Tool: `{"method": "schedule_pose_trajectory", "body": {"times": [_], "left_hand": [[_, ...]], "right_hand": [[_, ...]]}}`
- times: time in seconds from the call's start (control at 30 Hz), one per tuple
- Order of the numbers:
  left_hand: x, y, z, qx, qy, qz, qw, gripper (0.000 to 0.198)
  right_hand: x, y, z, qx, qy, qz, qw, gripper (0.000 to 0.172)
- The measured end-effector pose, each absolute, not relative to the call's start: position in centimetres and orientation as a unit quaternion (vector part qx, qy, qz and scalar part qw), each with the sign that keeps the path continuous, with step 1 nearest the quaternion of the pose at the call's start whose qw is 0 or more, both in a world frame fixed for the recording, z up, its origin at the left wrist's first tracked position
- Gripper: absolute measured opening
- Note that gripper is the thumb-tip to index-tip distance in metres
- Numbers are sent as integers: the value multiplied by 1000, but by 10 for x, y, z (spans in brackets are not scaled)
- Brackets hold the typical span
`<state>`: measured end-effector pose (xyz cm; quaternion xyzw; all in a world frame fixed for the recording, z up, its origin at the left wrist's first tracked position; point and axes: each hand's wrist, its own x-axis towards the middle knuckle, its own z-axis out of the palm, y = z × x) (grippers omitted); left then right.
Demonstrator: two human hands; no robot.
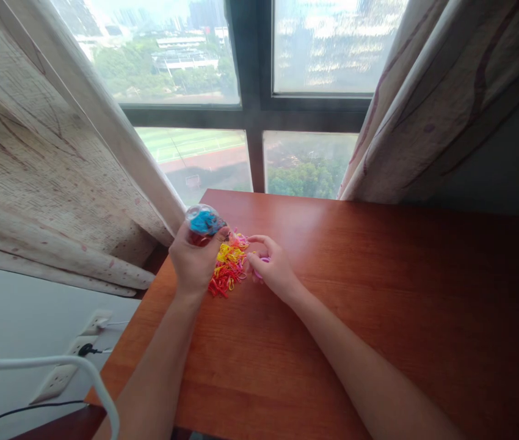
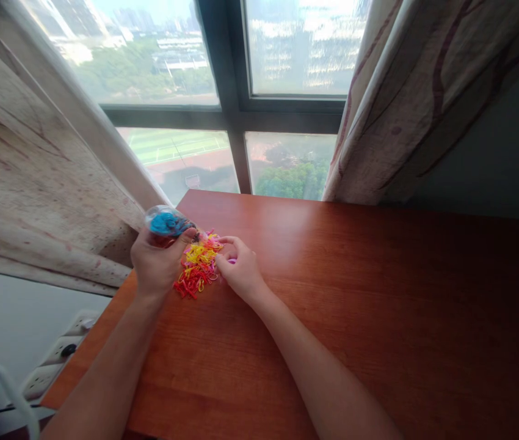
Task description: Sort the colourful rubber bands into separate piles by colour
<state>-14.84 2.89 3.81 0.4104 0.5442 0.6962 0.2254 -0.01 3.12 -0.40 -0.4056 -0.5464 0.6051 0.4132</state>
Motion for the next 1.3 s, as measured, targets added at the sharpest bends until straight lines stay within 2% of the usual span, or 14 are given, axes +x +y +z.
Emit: {"method": "schedule_pose_trajectory", "body": {"times": [0.13,0.3,0.8,1.0,1.17,1.3], "left_hand": [[-150,31,38,417,552,687,223,43],[-156,37,39,447,584,650,190,35],[-176,27,34,430,618,646,129,34],[-178,18,33,444,617,632,146,38],[-176,14,36,459,617,618,165,32],[-170,6,48,466,593,632,179,43]], "right_hand": [[-1,32,-5,-401,-540,614,413,37],[-1,32,-4,-398,-543,615,411,36],[-3,32,-4,-397,-540,614,417,31],[-3,31,-4,-397,-549,606,416,29],[-3,30,-5,-400,-560,597,413,28],[-3,29,-5,-404,-570,586,411,28]]}}
